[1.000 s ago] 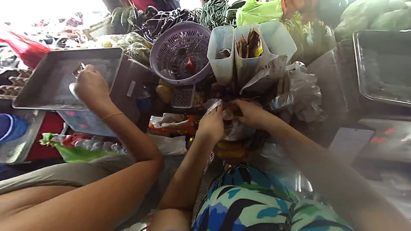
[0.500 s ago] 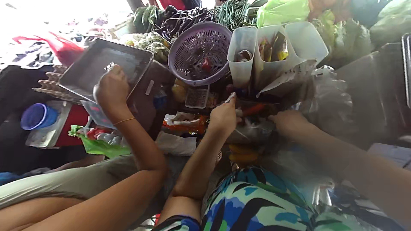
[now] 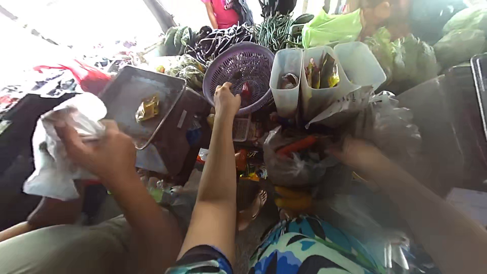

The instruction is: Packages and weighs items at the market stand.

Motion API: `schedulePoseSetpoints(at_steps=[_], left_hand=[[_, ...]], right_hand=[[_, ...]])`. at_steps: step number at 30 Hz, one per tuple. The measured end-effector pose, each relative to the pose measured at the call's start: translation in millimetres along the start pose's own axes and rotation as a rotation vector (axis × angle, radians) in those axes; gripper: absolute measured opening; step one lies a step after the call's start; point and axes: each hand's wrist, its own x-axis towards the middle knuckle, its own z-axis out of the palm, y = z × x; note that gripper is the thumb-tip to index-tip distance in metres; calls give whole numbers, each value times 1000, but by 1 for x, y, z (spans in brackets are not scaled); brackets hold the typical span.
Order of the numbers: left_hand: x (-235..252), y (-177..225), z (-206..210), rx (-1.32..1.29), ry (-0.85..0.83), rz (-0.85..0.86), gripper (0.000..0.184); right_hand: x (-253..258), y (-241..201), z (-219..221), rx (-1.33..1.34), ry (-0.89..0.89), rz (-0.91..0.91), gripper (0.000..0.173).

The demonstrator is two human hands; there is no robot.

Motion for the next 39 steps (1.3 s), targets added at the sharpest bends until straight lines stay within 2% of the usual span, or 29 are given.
schedulePoseSetpoints(at_steps=[2,4,7,10,13,16,19,22,24,28,32,36,39], left_hand=[[45,-2,13,37,-115,24,52],[79,-7,36,94,-253,125,51],[101,-13,69,201,-445,227,49],[101,-10,78,259,-480,183,42],[93,0,63,170,-426,78,35],[73,10,37,-39,-243,30,42],[35,28,6,-215,-17,65,45],[-31,62,-20,-390,214,336,44],[-88,105,-24,-522,263,574,41],[-192,208,-8,-500,97,980,45],[-221,303,61,-415,-172,1269,41],[-222,363,111,-237,-370,1339,45],[-222,370,122,-191,-403,1313,46]], right_hand=[[8,-1,13,163,68,23,73],[7,0,17,364,191,-28,53],[-3,6,10,789,308,-140,30],[-11,5,3,1108,255,-201,24],[-13,8,6,1204,208,-247,24],[-18,15,4,1169,199,-322,27],[-38,25,0,971,317,-365,33],[-81,44,0,832,494,-462,33],[-111,70,6,816,557,-534,31],[-153,129,26,796,646,-587,27],[-179,185,40,734,862,-431,24],[-199,237,44,600,1025,-222,27],[-203,272,48,477,1098,-57,29]])
